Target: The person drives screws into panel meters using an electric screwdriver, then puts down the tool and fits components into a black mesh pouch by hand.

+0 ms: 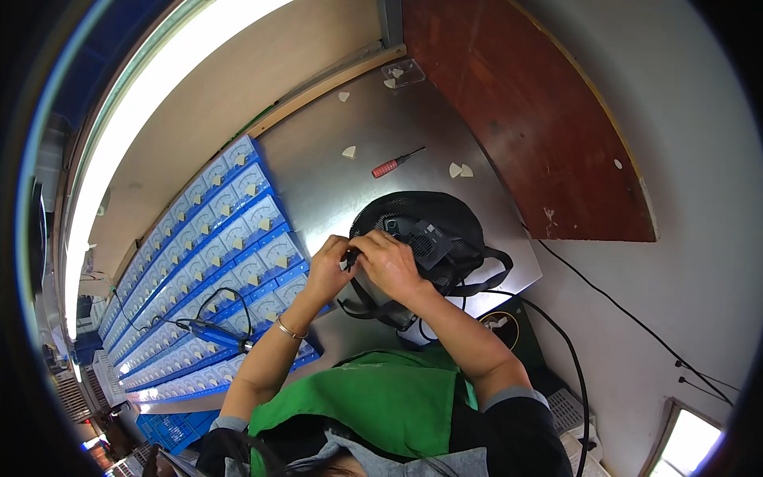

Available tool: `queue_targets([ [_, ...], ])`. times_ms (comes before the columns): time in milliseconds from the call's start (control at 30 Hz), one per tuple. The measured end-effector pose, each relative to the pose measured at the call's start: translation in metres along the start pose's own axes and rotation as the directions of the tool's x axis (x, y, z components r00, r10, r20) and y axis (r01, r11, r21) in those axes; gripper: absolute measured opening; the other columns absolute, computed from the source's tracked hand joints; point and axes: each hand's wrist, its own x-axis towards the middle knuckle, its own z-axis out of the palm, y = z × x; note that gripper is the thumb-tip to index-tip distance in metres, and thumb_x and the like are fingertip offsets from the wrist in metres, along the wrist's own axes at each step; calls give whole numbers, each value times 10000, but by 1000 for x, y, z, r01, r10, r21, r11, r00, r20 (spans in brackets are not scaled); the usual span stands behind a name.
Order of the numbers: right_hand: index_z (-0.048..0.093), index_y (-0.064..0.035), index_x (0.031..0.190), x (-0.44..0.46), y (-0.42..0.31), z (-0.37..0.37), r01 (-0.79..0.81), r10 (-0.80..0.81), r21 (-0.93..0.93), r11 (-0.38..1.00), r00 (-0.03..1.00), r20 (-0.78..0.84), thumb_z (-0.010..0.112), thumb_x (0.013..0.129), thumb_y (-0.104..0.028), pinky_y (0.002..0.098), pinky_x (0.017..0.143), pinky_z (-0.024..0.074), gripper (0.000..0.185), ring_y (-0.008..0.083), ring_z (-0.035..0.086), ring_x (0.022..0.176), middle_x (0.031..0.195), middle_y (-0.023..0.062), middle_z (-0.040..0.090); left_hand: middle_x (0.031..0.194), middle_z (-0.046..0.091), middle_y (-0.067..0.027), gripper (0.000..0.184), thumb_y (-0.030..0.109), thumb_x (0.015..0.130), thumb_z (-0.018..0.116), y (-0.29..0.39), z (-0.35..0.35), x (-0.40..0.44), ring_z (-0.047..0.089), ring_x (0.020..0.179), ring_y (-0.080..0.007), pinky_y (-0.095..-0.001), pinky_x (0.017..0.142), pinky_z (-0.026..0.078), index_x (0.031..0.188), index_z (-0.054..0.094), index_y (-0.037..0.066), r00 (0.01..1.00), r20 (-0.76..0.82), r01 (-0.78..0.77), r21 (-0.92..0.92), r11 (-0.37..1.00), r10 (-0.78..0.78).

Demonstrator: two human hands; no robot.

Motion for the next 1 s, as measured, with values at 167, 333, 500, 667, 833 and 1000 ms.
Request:
queue_targets([
  [167,660,-79,986,-47,30,-65,-278,281,-253,927,959,-24,771,756,-180,419,790,530,275,319,644,910,934,107,646,1040,620,-142,337,37,715,735,-6,-7,-3,657,881,-327,-373,750,547,1034,638,-9,1000,19,-19,-29,999,20],
  [333,663,-69,930,-84,61,-100,-352,512,-573,740,847,141,758,768,-211,436,780,532,235,329,643,920,906,121,651,1011,624,-121,325,42,726,743,-12,-3,-6,647,836,-296,-355,709,531,1033,639,17,1000,14,-24,-67,997,25],
  [500,635,-67,864,-77,70,-96,-371,497,-558,742,863,87,710,812,-184,455,745,532,149,336,650,894,878,128,657,1033,625,-118,317,32,725,737,-16,-4,-9,650,869,-318,-378,729,536,1024,633,23,997,32,-66,25,998,65],
  [667,628,-71,862,-47,77,-113,-275,354,-490,827,932,76,677,842,-145,459,716,513,90,330,646,853,805,113,650,1047,622,-118,325,11,730,718,-6,-9,-11,646,891,-330,-384,751,540,1040,624,19,997,63,-43,73,996,38],
  [833,633,-67,869,-29,107,-105,-87,208,-446,891,951,229,655,855,-152,441,747,507,89,320,637,853,812,109,650,1067,610,-141,380,-14,722,694,-3,-9,-14,631,950,-341,-390,797,536,1092,609,3,996,87,-36,112,993,26],
  [1000,644,-70,872,-24,114,-107,30,105,-415,909,949,298,653,854,-165,428,768,508,98,309,630,875,831,99,653,1079,601,-154,428,-30,709,671,-4,-6,-15,611,998,-349,-403,845,520,1130,602,4,995,103,-4,89,996,-5],
])
